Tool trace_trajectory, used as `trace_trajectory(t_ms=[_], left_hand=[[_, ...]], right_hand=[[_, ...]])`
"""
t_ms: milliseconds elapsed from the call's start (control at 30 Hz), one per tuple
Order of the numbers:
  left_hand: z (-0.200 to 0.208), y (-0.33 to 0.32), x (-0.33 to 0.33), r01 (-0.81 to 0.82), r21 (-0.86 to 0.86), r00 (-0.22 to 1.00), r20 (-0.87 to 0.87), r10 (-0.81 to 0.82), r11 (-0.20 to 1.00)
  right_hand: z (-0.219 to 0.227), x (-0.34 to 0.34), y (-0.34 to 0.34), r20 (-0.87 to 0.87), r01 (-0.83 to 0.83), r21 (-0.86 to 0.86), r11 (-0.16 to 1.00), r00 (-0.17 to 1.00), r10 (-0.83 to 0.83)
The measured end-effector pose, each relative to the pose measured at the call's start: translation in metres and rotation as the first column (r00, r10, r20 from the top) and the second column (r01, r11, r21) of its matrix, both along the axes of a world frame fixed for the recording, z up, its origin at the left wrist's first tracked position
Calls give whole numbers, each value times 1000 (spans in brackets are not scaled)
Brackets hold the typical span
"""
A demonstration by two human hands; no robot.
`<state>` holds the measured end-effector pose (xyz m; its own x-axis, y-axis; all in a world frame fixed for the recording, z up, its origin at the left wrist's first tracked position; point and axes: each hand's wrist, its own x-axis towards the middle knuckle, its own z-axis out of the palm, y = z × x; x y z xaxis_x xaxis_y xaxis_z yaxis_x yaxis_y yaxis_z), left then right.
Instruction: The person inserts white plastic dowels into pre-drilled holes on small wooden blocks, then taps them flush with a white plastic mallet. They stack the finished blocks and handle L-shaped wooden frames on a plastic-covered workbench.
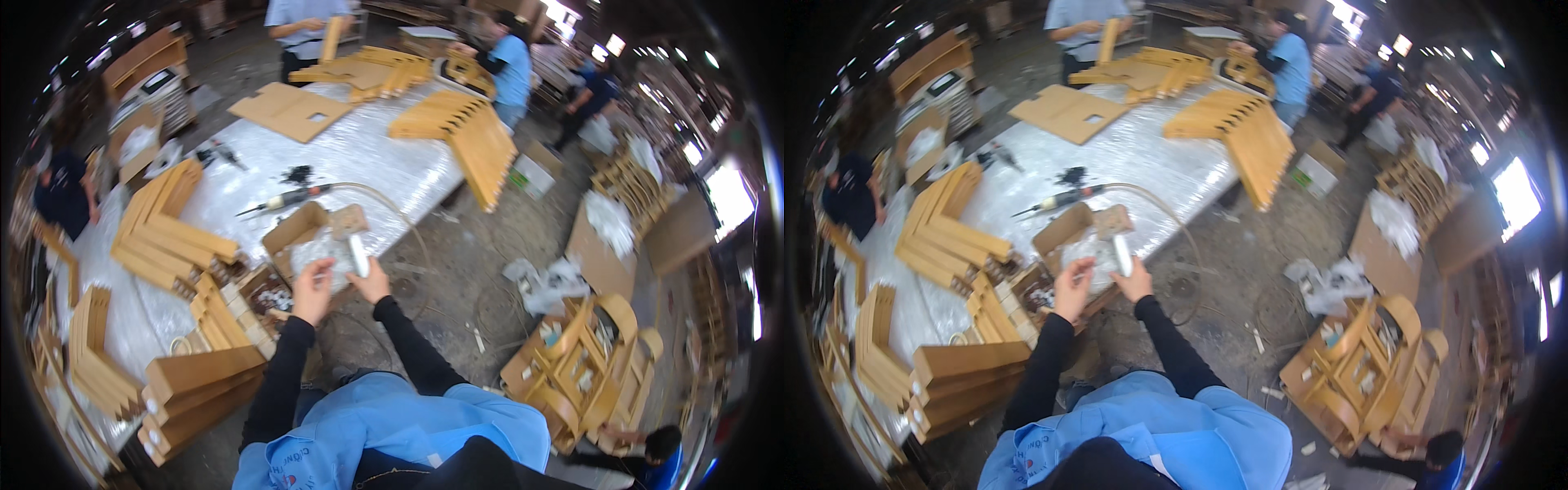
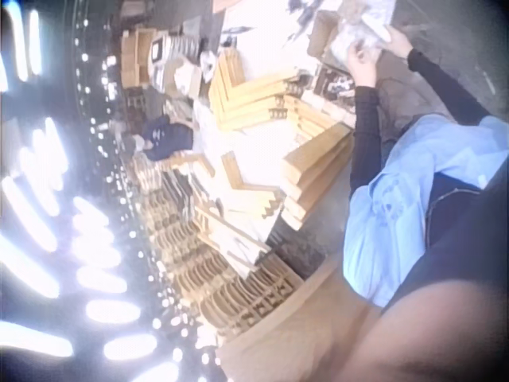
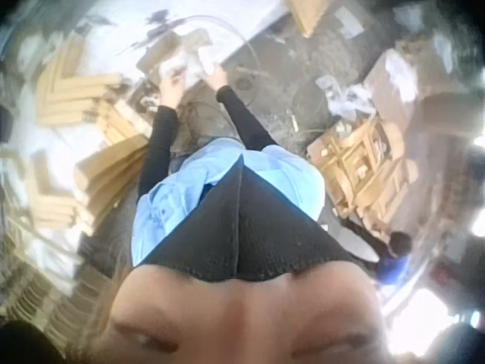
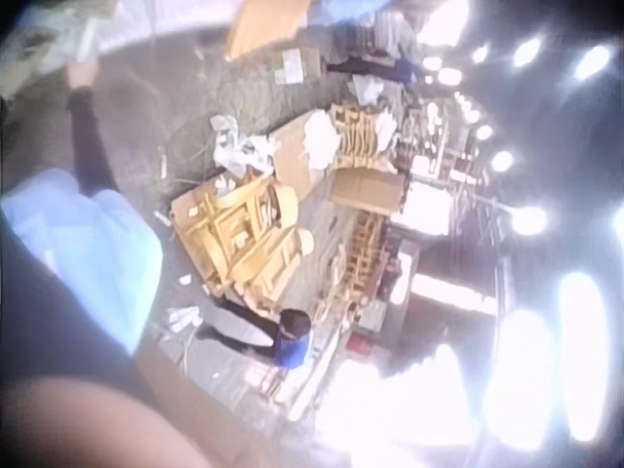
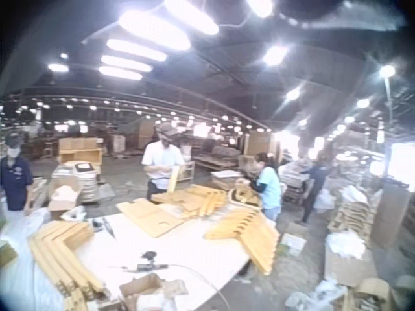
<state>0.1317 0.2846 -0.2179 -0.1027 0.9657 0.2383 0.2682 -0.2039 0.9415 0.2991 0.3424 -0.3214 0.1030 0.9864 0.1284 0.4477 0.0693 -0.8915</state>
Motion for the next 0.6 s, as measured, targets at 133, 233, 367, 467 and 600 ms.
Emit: trace_trajectory(t_ms=[133,233,367,467,600], left_hand=[[-97,60,-24,-129,-95,942,-321,92,987],[-102,71,-22,-117,-175,761,-648,-25,978],[-82,84,-4,-8,-164,396,-907,-148,986],[-81,93,-8,71,-226,354,-905,-237,971],[-87,98,-6,92,-190,393,-895,-211,978]], right_hand=[[11,-16,-10,-65,63,-44,997,996,-66],[33,-11,-19,-92,39,-194,980,994,-58],[21,-15,-16,-114,95,-162,982,987,-114],[33,-14,-21,-107,109,-207,972,985,-133],[26,-9,-19,-116,112,-158,981,985,-131]])
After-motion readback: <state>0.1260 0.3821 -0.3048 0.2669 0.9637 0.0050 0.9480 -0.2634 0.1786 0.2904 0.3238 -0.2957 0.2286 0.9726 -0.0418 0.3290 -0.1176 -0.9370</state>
